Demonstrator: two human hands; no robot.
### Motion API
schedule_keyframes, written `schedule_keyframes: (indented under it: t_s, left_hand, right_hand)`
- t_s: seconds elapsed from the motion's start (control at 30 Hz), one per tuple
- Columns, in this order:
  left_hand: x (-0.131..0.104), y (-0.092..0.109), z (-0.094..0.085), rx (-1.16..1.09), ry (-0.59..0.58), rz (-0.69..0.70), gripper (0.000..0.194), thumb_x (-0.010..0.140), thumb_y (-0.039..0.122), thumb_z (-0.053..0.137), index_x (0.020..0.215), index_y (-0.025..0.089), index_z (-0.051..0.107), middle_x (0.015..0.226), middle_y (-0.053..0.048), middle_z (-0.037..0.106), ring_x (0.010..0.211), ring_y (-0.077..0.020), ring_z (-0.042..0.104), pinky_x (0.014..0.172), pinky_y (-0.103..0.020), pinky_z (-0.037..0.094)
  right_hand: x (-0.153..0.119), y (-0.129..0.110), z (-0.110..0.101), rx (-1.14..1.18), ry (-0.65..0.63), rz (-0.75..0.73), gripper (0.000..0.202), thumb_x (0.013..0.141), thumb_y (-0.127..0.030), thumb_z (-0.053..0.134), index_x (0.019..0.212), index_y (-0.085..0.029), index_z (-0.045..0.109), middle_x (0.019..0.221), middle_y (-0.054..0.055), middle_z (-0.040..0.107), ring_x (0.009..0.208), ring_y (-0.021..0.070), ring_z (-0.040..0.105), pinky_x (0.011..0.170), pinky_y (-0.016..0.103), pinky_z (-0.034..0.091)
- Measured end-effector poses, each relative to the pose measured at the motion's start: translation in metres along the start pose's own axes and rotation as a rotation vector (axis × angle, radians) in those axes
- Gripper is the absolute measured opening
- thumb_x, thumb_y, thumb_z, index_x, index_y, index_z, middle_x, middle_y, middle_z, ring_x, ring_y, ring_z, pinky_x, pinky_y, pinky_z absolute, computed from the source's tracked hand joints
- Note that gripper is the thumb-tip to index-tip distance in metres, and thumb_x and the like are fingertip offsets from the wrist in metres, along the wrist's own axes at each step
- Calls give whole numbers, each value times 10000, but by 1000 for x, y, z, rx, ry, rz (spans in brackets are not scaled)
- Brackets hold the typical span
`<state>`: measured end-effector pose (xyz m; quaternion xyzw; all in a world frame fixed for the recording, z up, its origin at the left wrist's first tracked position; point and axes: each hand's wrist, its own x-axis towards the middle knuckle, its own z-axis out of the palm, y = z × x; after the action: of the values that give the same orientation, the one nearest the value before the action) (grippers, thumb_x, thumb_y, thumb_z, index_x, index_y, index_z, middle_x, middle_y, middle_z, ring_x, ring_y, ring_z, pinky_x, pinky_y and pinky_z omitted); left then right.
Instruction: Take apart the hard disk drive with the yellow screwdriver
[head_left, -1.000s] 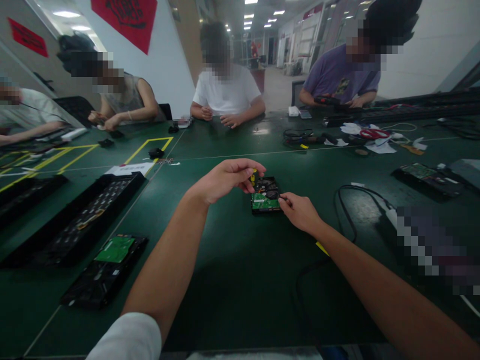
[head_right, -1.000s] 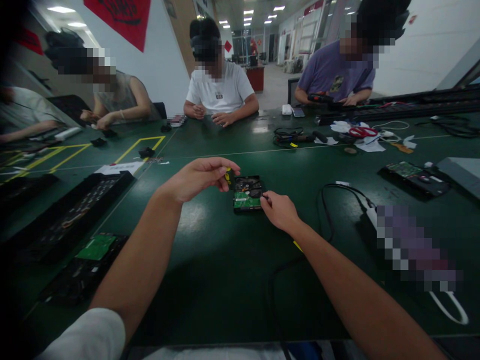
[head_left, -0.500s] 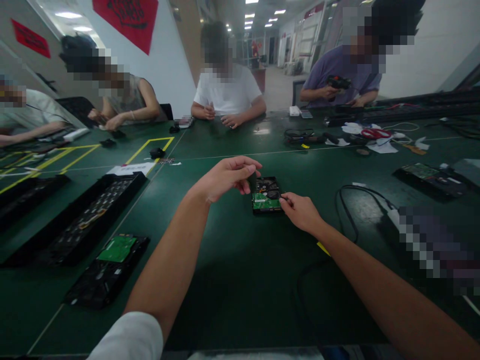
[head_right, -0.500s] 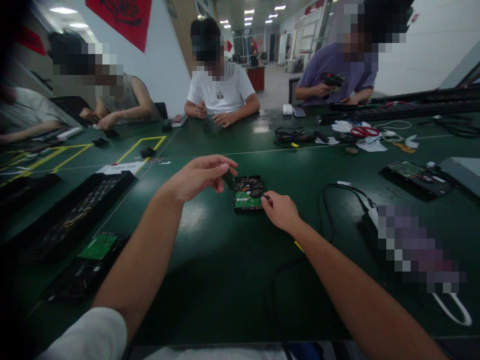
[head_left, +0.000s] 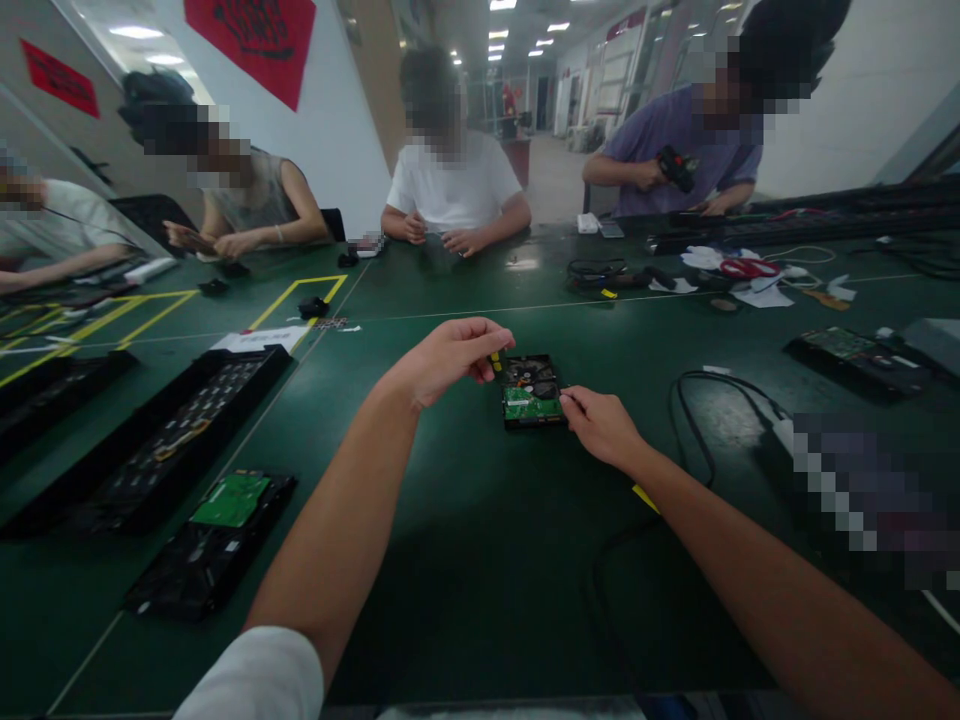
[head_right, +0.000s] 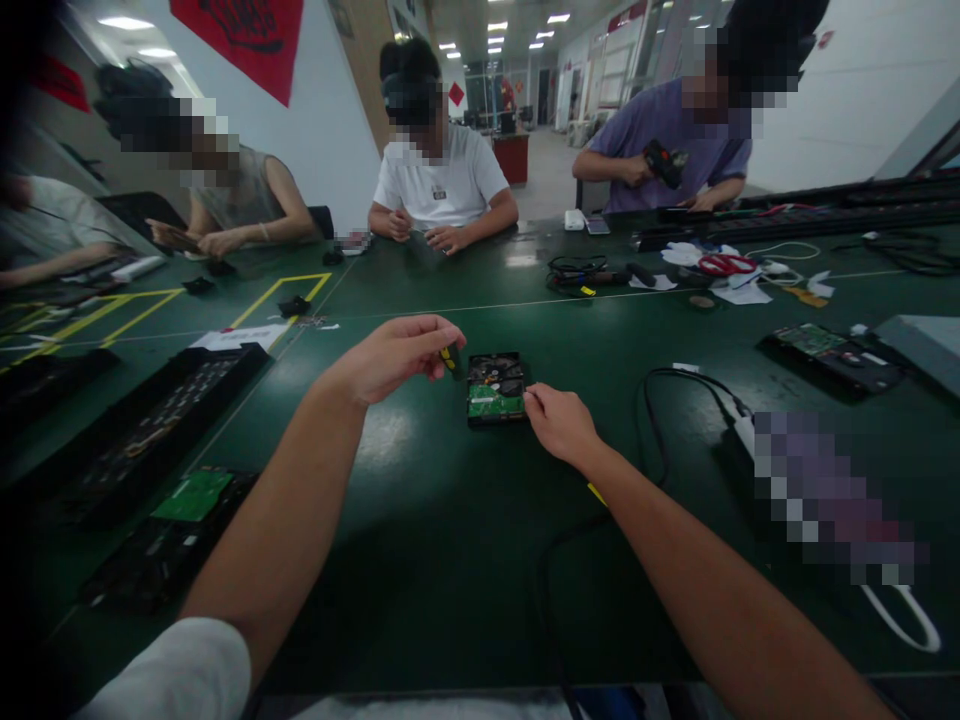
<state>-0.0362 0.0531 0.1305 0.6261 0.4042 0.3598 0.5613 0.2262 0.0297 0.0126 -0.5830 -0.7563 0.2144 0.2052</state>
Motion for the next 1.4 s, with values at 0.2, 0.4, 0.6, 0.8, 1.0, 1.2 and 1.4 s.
schedule_keyframes:
  t_s: [0.2,0.4,0.6,0.8,1.0,1.2,1.4]
  left_hand:
    - [-1,0,1,15,-39,11,300,893,448,722,955,154,713,819,-17,629,616,-85,564,578,-223,448]
    - [-1,1,2,36,8,-12,302,898,444,716,966,149,707,771,-4,598,577,-84,564,544,-223,452]
    - [-1,-1,2,-11,-25,6,323,875,441,752,1010,169,642,851,-24,664,561,-95,604,532,-240,499]
    - [-1,-2,2,-71,-14,-13,329,865,414,765,996,174,582,1011,-95,739,585,-116,655,544,-258,528]
    - [-2,2,2,-44,-2,6,220,875,344,726,980,159,668,962,-63,710,647,-116,665,587,-241,525]
    - [-3,6,4,-15,-17,-5,218,883,336,708,1007,157,712,845,-42,681,607,-109,632,573,-238,521]
    - [-3,2,3,-100,-70,-11,282,900,364,704,1130,205,667,1124,-91,726,658,-131,694,612,-278,567]
  right_hand:
    - [0,2,2,-11,14,-11,381,1067,-415,381,1160,-208,688,832,42,732,741,196,669,668,293,438]
    - [1,1,1,-1,15,-7,382,1058,-419,409,1211,-202,683,830,45,740,741,197,672,665,292,443]
    - [0,0,0,6,2,5,397,1054,-433,426,1255,-198,675,865,54,750,743,195,675,651,292,450]
    - [0,-1,0,-2,12,6,392,1049,-428,440,1266,-197,671,875,51,757,730,192,669,643,295,451]
    - [1,-1,1,-23,19,-25,385,1038,-419,460,1250,-181,677,856,48,756,707,188,660,628,297,440]
    - [2,0,1,-17,15,-8,384,1032,-431,464,1237,-192,684,883,54,769,728,191,671,634,291,444]
    - [1,-1,0,-2,16,-4,387,1034,-436,466,1252,-195,676,888,54,767,736,195,670,634,295,441]
